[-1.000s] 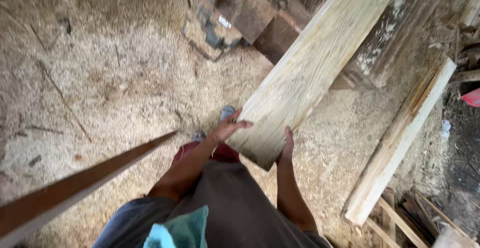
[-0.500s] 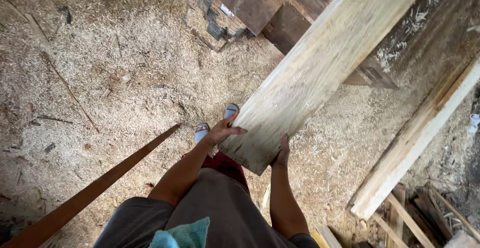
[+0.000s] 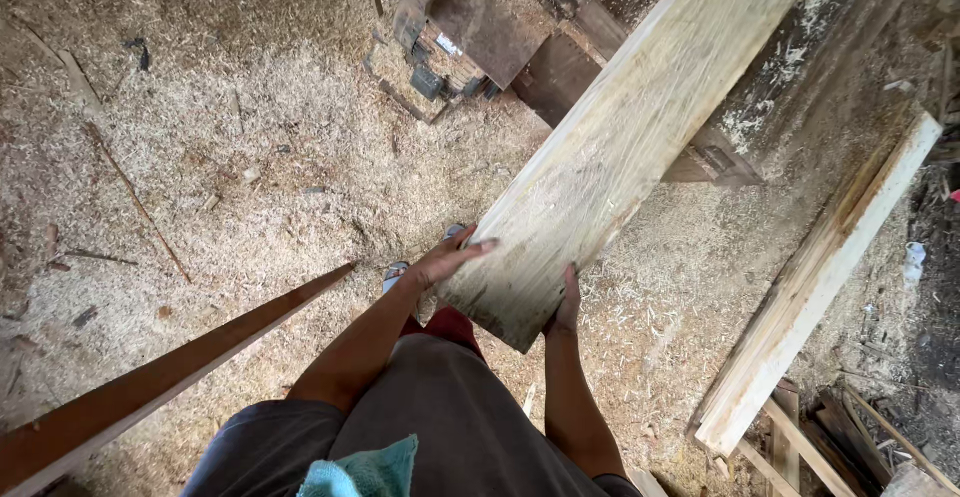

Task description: The person measures a wooden plank with a tape measure, then uses a hammer to tap a small wooden frame. They pick up and reposition several long wooden planks on a workbench and floor, moving them one at a time.

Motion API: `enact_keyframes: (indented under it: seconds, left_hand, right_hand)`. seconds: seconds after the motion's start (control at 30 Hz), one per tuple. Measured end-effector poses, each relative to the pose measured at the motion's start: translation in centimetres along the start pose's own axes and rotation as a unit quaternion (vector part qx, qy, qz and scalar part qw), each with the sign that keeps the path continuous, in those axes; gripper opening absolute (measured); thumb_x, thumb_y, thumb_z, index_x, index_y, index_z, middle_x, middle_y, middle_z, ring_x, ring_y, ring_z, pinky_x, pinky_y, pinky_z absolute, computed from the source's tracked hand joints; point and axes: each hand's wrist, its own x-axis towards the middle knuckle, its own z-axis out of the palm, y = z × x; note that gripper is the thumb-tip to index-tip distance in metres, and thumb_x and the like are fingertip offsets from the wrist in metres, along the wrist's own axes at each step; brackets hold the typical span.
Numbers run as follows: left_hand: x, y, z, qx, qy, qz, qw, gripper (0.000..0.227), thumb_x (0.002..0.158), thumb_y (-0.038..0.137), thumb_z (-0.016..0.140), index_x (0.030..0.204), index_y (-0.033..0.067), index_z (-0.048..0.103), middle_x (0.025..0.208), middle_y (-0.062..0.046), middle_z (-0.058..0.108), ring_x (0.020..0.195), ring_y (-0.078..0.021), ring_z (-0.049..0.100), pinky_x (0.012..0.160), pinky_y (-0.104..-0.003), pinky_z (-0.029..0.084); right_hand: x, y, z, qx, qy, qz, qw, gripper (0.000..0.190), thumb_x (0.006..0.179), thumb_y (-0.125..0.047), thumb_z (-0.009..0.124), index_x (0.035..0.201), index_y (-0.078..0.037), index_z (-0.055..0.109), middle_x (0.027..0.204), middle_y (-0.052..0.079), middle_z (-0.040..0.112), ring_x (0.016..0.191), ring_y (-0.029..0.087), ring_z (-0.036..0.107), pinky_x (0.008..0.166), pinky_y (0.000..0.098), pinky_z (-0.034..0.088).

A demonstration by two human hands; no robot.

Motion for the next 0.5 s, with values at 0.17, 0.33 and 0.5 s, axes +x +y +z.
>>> enact_keyframes:
  seconds: [0.17, 0.33, 0.5]
  left_hand:
    - [1.1, 2.2, 0.0, -0.051, 0.017, -0.005, 0.999, 0.132, 0.066, 0.087, 0.053, 0.165, 0.0175, 0.002, 0.170, -0.017, 0.013, 0.154, -0.0420, 0.018, 0.116, -0.070, 0.025]
    - [0.3, 3.0, 0.9, -0.086, 0.036, 0.025, 0.995, 0.130, 0.064, 0.075, 0.066, 0.164, 0.0116, 0.014, 0.164, -0.023, 0.031, 0.146, -0.0420, 0.040, 0.115, -0.058, 0.038]
    - [-1.5, 2.8, 2.1, -0.214, 0.002, 0.024, 0.976, 0.131, 0.061, 0.064, 0.075, 0.162, 0.0097, 0.011, 0.150, -0.029, 0.050, 0.131, -0.0431, 0.060, 0.109, -0.053, 0.049]
  right_hand:
    - [-0.2, -0.8, 0.8, -0.063, 0.056, -0.008, 0.996, 0.073, 0.097, -0.048, 0.048, 0.151, -0.001, 0.036, 0.141, 0.028, 0.054, 0.127, 0.044, 0.059, 0.105, 0.0572, 0.051]
    - [0.4, -0.1, -0.2, 0.007, 0.009, -0.025, 1.000, 0.072, 0.097, -0.045, 0.055, 0.151, 0.000, 0.039, 0.142, 0.025, 0.055, 0.127, 0.042, 0.058, 0.106, 0.0555, 0.049]
    - [-0.5, -0.2, -1.5, -0.005, 0.010, -0.038, 0.999, 0.075, 0.095, -0.046, 0.057, 0.154, -0.004, 0.037, 0.145, 0.020, 0.054, 0.128, 0.038, 0.057, 0.106, 0.0526, 0.048]
